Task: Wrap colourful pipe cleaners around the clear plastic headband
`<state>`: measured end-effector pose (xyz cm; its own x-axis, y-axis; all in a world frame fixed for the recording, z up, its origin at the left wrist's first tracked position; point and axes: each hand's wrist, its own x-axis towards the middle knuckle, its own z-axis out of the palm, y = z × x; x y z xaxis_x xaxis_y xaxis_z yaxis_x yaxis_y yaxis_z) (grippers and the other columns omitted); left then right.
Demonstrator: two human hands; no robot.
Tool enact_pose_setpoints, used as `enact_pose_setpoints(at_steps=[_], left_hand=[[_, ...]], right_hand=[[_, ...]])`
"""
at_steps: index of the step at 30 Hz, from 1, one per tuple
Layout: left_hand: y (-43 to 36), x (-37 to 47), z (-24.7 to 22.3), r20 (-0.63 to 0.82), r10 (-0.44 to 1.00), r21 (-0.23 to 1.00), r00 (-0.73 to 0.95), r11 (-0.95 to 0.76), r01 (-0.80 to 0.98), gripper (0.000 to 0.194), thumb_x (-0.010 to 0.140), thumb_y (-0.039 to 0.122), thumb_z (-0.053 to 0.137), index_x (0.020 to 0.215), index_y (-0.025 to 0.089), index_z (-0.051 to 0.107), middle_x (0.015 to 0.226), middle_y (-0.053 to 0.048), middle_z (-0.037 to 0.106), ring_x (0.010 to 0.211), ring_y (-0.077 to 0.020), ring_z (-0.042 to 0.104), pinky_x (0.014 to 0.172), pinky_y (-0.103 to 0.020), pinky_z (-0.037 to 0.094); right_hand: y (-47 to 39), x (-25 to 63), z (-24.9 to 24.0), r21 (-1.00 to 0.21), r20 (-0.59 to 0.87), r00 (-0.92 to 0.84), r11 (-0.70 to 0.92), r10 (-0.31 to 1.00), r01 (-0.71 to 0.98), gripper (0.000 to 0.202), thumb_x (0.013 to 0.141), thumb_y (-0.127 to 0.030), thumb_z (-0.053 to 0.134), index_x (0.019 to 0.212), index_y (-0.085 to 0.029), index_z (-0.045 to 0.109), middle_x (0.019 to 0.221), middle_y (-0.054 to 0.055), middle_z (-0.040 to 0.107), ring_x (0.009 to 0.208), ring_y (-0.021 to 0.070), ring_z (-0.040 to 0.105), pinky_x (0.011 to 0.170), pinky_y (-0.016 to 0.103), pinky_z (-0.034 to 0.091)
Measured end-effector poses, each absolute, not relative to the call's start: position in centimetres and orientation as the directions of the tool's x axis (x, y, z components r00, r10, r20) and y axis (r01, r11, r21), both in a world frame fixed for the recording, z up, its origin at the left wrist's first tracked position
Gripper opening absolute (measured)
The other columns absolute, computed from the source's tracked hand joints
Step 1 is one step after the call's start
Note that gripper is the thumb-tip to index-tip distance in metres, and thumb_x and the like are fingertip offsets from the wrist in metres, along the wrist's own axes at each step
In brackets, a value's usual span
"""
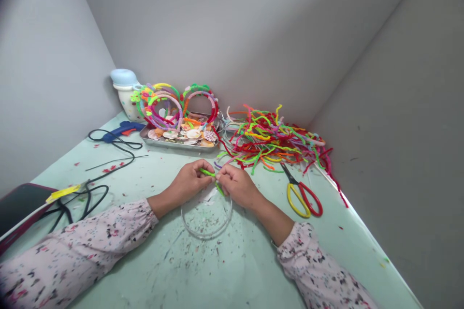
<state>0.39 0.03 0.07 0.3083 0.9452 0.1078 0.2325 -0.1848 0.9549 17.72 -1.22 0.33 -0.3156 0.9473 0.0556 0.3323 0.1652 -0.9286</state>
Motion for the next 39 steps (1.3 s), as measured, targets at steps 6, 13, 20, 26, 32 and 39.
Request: enact_pose_setpoints(at_steps=[6,13,20,26,32,39], left_hand=[[0.2,0.5,-0.2,0.115,0.962,0.947,0.248,-0.181,0.264,0.012,0.067,0.022,0.063,0.076,0.015,0.06,0.059,0.004,0.055,0.046,-0.0062,0.04,0.044,-0.017,0.03],[0.0,0.5,0.1,0.116,0.962,0.954,0.248,-0.177,0.242,0.01,0.067,0.022,0.064,0.072,0.016,0.059,0.059,0.003,0.055,0.047,-0.007,0.04,0.046,-0.018,0.031],[-0.1,0.4,0.4,0.129,0.948,0.953,0.292,-0.2,0.228,0.01,0.069,0.022,0.063,0.076,0.016,0.059,0.065,0.002,0.057,0.051,-0.0077,0.044,0.049,-0.018,0.034],[0.1,0.4,0.1,0.105,0.925,0.973,0.365,-0.171,0.155,0.022,0.075,0.028,0.059,0.094,0.017,0.059,0.076,0.0,0.06,0.053,-0.0077,0.049,0.049,-0.019,0.038],[0.3,0.4,-0.2,0.084,0.926,0.975,0.367,-0.153,0.163,0.017,0.079,0.032,0.055,0.085,0.016,0.059,0.058,0.004,0.051,0.047,-0.0081,0.045,0.046,-0.018,0.034],[0.5,0.5,-0.2,0.042,0.93,0.995,0.365,-0.072,0.069,0.018,0.078,0.032,0.055,0.083,0.015,0.059,0.054,0.005,0.049,0.045,-0.0067,0.042,0.045,-0.018,0.031]], right_hand=[[-1.2,17.6,0.4,-0.94,0.067,-0.305,0.163,0.95,0.298,0.011,0.083,-0.028,0.049,0.083,-0.018,0.054,0.047,-0.007,0.047,0.042,0.0088,0.04,0.044,0.02,0.029],[-1.2,17.5,0.3,-0.941,0.033,-0.299,0.13,0.954,0.311,0.012,0.083,-0.03,0.049,0.084,-0.019,0.054,0.046,-0.008,0.047,0.042,0.0087,0.039,0.043,0.019,0.028],[-1.2,17.5,0.5,-0.963,0.024,-0.292,0.1,0.956,0.25,0.01,0.081,-0.028,0.052,0.082,-0.019,0.054,0.044,-0.008,0.046,0.04,0.0078,0.037,0.042,0.019,0.027],[-1.0,17.9,0.9,-0.989,-0.022,-0.284,0.021,0.959,0.147,0.014,0.081,-0.032,0.052,0.084,-0.019,0.053,0.044,-0.008,0.043,0.037,0.0074,0.035,0.038,0.018,0.027],[-0.7,18.5,0.9,-0.999,-0.035,-0.286,-0.026,0.958,0.035,0.021,0.082,-0.038,0.053,0.085,-0.018,0.054,0.046,-0.007,0.048,0.033,0.0061,0.035,0.033,0.018,0.025],[-0.3,18.6,0.5,-0.995,-0.005,-0.277,-0.032,0.961,-0.094,0.024,0.082,-0.04,0.055,0.088,-0.017,0.059,0.056,-0.003,0.054,0.038,0.006,0.039,0.037,0.019,0.025]])
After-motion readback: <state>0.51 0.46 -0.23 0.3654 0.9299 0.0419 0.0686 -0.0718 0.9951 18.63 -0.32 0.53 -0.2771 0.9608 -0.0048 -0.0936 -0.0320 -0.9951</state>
